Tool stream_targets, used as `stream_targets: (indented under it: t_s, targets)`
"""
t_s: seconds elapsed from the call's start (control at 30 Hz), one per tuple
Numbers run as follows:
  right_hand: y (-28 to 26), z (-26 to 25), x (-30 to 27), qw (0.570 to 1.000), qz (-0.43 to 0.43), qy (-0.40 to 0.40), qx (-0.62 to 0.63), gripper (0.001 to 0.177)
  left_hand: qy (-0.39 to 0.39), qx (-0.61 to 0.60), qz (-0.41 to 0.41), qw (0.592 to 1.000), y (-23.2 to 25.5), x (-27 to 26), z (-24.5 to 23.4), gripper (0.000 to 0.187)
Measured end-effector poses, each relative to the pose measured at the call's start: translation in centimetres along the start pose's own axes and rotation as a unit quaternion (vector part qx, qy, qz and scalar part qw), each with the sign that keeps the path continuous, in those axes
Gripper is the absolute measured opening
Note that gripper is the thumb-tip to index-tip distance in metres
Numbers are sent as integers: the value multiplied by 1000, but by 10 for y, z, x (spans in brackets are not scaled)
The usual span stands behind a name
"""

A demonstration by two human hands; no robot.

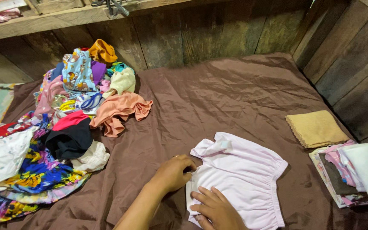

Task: The person folds a white rectangular piece of fabric and a yellow towel by hand on a brown bedspread, then begins folding a pair of white shorts.

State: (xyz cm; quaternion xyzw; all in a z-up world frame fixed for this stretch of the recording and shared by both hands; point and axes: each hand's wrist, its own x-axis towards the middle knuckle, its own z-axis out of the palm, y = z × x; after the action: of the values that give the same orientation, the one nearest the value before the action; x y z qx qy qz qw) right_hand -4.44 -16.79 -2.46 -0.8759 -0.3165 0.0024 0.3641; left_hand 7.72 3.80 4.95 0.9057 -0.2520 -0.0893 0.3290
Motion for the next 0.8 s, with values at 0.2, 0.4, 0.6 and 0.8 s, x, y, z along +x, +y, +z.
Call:
stream_targets:
  t_s: [0.2, 0.4, 0.6, 0.8]
  targets:
    - [-9, -7, 3, 1000, 18, -22, 3, 28, -64, -24, -12, 998, 15, -5, -13, 28]
    - [-12, -10, 4, 999, 28, -30, 8, 28, -64, -29, 24, 997, 3, -7, -5, 25]
    - [-13, -11, 4, 999, 29, -28, 17, 28, -73, -21, 7, 997, 12, -7, -12, 35]
    - [-11, -10, 3, 1000, 18, -18, 18, 27, 10, -32, 17, 999, 4, -9, 1, 17]
